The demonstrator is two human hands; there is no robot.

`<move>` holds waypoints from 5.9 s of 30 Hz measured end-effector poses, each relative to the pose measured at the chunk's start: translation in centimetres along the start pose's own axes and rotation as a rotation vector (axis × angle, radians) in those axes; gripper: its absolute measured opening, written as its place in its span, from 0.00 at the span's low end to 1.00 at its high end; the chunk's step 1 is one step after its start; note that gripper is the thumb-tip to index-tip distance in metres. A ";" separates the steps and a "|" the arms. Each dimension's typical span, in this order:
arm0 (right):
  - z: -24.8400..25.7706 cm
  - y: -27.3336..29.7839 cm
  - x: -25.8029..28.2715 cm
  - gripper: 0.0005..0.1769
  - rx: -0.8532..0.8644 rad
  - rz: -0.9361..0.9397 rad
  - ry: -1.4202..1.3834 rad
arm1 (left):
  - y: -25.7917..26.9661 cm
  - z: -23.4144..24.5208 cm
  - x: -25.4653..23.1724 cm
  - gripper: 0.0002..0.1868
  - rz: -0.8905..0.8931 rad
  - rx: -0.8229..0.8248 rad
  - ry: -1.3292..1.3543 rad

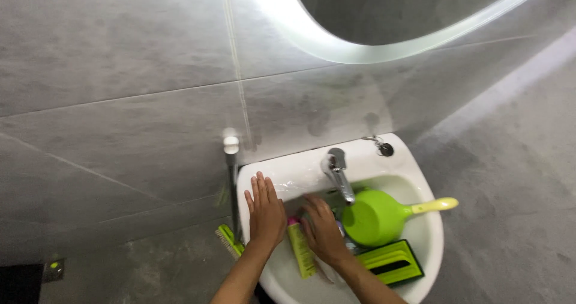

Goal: Organizing various toiletries on the ledge and cleaning the surface of the bathroom sink with a sponge.

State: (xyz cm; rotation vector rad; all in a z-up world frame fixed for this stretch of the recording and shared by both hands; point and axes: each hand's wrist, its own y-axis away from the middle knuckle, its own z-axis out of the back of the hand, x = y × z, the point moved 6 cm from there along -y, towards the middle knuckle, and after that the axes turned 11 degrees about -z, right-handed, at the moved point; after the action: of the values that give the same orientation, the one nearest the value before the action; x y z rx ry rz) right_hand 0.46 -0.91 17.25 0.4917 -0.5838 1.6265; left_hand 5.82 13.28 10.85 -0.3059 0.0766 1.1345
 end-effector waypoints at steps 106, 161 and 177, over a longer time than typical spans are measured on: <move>1.0 0.9 3.1 0.26 0.439 -0.413 -0.287 | 4.4 9.6 0.5 0.14 0.645 0.098 1.111; -5.5 9.6 -13.5 0.26 0.349 -0.325 0.541 | 8.0 -2.1 -7.0 0.10 0.048 0.054 0.774; -6.4 1.5 -12.4 0.31 0.395 -0.593 0.268 | 10.7 -1.2 -7.6 0.07 0.211 0.204 0.785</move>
State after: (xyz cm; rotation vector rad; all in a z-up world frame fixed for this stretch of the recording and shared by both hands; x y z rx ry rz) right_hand 0.72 -6.63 4.49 0.6491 0.0952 1.1999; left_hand -6.93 10.38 9.16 -0.5548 0.9288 1.1454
